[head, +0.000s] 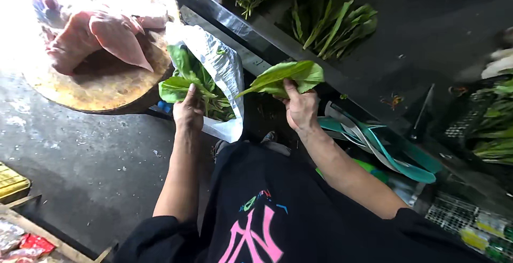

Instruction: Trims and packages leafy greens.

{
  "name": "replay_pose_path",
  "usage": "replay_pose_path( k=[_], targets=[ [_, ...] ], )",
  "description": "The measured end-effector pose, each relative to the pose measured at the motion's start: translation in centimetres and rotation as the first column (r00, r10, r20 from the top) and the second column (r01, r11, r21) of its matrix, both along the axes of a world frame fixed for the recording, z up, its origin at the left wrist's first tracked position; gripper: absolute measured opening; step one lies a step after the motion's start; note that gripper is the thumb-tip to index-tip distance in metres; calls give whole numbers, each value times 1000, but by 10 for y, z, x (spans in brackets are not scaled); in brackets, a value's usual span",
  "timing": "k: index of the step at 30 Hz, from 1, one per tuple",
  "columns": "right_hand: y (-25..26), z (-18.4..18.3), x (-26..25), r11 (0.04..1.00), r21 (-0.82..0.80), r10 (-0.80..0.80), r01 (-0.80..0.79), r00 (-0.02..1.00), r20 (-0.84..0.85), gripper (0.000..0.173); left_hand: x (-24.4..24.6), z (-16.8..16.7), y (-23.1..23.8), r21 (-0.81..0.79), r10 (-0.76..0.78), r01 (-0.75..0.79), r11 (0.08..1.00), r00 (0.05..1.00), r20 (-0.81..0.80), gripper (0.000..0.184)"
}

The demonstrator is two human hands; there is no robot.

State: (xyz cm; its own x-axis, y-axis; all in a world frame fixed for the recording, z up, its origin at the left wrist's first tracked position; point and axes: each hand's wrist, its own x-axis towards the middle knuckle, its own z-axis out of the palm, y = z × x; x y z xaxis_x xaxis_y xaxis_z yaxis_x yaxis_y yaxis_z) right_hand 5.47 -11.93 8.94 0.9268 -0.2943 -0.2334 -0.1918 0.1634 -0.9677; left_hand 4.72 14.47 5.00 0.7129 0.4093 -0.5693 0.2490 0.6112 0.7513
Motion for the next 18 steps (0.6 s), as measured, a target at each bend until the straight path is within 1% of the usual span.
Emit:
replay_pose_path(
  k=[2,4,7,9,10,11,12,13,14,16,18],
  targets=[
    [-6,2,9,1000,-27,-4,4,1000,24,32,-6,5,19,9,44,-44,999,999,8,28],
    [-8,4,15,994,-77,81,-78,996,41,36,-14,12,33,33,74,-74,997,997,2,26],
    [9,7,17,953,-196,239,-232,971,12,32,-25,16,47,39,88,-89,995,996,28,17],
    [31,2,14,877,-329,339,-351,936,-95,32,-29,18,48,22,95,-96,995,994,53,12],
    [42,-4,13,817,-372,406,-441,898,-171,36,-32,21,46,8,97,-98,995,993,69,13],
    [51,-10,11,751,-380,479,-540,842,-249,43,-35,23,44,-7,92,-92,996,992,87,14],
    [59,-20,9,683,-369,550,-630,776,-308,55,-38,26,42,-24,84,-82,996,991,100,14],
    [62,-30,6,625,-355,606,-695,719,-340,71,-42,29,39,-44,66,-61,997,990,121,13],
    [61,-39,3,588,-361,630,-724,689,-357,79,-47,32,37,-61,31,-22,998,987,156,15],
    [44,-49,-7,546,-399,645,-737,673,-362,78,-55,34,30,-70,-14,29,997,978,210,19],
    [11,-55,-17,529,-411,626,-742,669,-401,73,-56,33,20,-22,-34,41,999,974,225,25]
  ],
)
